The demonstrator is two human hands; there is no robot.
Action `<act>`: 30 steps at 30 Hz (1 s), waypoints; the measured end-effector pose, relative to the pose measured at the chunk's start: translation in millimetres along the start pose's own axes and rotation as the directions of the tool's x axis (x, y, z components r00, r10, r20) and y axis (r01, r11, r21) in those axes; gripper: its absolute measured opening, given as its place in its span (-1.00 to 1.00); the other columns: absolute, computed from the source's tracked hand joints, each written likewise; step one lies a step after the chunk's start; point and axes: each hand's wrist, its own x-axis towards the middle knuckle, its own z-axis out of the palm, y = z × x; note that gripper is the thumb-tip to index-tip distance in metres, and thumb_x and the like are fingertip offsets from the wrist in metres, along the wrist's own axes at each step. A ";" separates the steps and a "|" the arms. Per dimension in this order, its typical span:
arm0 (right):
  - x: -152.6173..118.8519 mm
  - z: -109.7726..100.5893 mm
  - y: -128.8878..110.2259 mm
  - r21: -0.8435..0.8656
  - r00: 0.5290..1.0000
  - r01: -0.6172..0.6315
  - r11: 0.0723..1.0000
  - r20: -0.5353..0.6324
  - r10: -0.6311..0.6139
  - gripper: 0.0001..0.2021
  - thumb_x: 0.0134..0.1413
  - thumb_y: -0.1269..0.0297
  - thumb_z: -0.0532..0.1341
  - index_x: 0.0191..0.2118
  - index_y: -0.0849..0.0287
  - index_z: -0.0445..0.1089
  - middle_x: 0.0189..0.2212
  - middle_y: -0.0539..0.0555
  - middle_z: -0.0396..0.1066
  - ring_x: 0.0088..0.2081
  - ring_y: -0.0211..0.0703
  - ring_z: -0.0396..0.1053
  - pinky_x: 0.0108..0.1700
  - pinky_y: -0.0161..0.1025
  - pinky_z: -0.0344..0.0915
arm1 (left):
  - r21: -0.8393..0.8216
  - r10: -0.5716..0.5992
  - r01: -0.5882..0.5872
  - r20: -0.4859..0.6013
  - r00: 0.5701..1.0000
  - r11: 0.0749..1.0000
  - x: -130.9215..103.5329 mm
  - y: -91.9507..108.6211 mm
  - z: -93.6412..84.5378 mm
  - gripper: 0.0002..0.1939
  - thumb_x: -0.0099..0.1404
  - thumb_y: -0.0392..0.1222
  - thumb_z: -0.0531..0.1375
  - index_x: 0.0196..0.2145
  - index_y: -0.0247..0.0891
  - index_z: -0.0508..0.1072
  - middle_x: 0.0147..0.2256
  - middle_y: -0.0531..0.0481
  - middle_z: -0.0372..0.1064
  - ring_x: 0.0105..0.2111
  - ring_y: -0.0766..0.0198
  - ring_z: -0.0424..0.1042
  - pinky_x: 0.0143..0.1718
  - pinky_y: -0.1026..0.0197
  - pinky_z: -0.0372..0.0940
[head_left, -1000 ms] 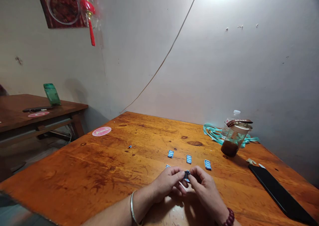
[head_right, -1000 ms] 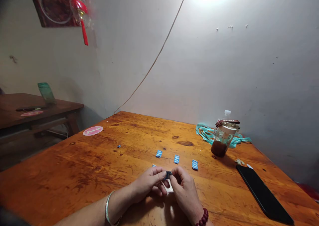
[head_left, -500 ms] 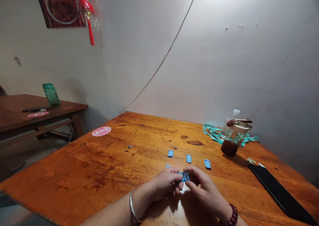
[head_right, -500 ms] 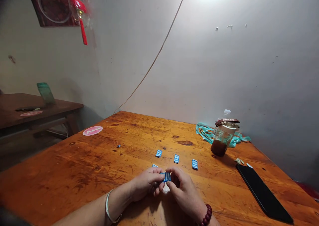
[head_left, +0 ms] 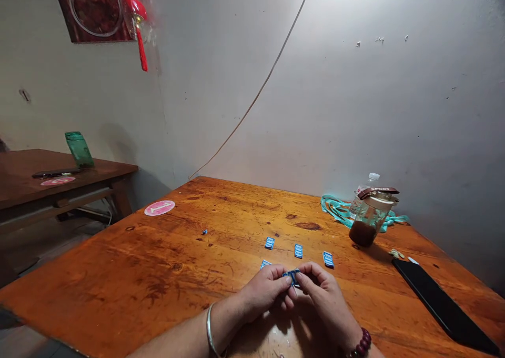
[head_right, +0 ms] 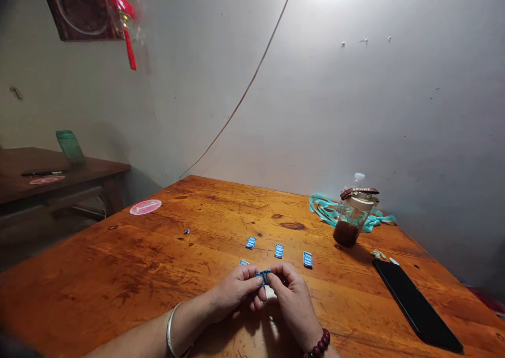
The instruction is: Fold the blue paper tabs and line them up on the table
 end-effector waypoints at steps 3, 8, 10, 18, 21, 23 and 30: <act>7.4 -21.4 -4.7 -0.124 0.996 0.079 0.989 -0.029 -0.083 -0.77 -0.04 0.12 0.11 -0.47 0.20 0.29 -0.55 -0.03 0.28 -0.47 -0.27 0.24 -0.42 -0.35 0.21 | 0.011 0.006 -0.005 -0.063 0.998 1.000 3.1 -1.4 -5.8 -0.71 0.07 -0.04 0.14 -0.37 -0.35 0.34 -0.47 -0.01 0.33 -0.60 0.46 0.29 -0.57 0.39 0.16; 19.8 -85.8 -5.1 -0.479 0.997 0.031 0.877 -0.053 -0.064 -0.85 -0.06 0.26 0.08 -0.52 0.19 0.28 -0.59 -0.05 0.26 -0.53 -0.30 0.17 -0.48 -0.37 0.14 | 0.017 0.081 -0.080 -0.262 0.962 0.997 11.5 -0.7 -25.1 -0.65 0.06 0.00 0.13 -0.28 -0.32 0.29 -0.44 0.01 0.31 -0.58 0.43 0.29 -0.62 0.39 0.14; 21.9 -101.6 4.1 -0.608 0.998 0.001 0.794 0.051 0.038 -0.89 -0.10 0.37 0.05 -0.57 0.18 0.24 -0.62 -0.07 0.24 -0.54 -0.30 0.18 -0.50 -0.38 0.11 | 0.029 0.127 -0.124 -0.305 0.944 0.992 14.1 0.2 -31.4 -0.66 0.06 -0.02 0.13 -0.30 -0.33 0.29 -0.44 0.01 0.30 -0.57 0.44 0.29 -0.60 0.39 0.14; 31.7 -92.7 32.4 -0.787 0.999 0.026 0.616 0.047 0.017 -0.86 -0.19 0.50 0.05 -0.54 0.17 0.31 -0.49 0.01 0.33 -0.40 -0.22 0.24 -0.37 -0.33 0.07 | 0.097 0.262 -0.244 -0.430 0.864 0.965 18.3 5.9 -45.9 -0.71 0.06 -0.06 0.14 -0.31 -0.32 0.32 -0.44 0.01 0.31 -0.56 0.45 0.28 -0.55 0.38 0.14; 33.2 -91.0 32.4 -0.810 0.999 0.024 0.586 0.034 0.007 -0.85 -0.15 0.48 0.04 -0.52 0.16 0.31 -0.47 0.02 0.33 -0.38 -0.21 0.25 -0.36 -0.33 0.07 | 0.091 0.261 -0.247 -0.467 0.845 0.965 19.8 5.7 -48.7 -0.71 0.04 -0.07 0.15 -0.32 -0.32 0.34 -0.45 0.01 0.31 -0.56 0.43 0.28 -0.57 0.38 0.13; 33.2 -91.5 33.5 -0.819 1.000 0.014 0.573 0.026 0.013 -0.85 -0.14 0.48 0.05 -0.51 0.15 0.32 -0.47 0.02 0.34 -0.38 -0.21 0.26 -0.37 -0.34 0.07 | 0.097 0.265 -0.250 -0.475 0.839 0.963 21.1 4.0 -50.5 -0.70 0.02 -0.06 0.16 -0.33 -0.32 0.35 -0.46 0.01 0.31 -0.57 0.43 0.27 -0.58 0.38 0.12; 34.6 -92.6 33.8 -0.831 0.999 -0.031 0.556 -0.051 -0.019 -0.82 -0.08 0.41 0.04 -0.30 0.14 0.30 -0.40 0.04 0.30 -0.37 -0.21 0.26 -0.36 -0.33 0.09 | 0.415 0.517 -0.326 -0.536 0.667 0.850 29.5 -2.7 -68.1 -0.72 0.07 -0.08 0.13 -0.28 -0.30 0.38 -0.25 -0.08 0.35 -0.21 0.25 0.31 -0.15 0.23 0.17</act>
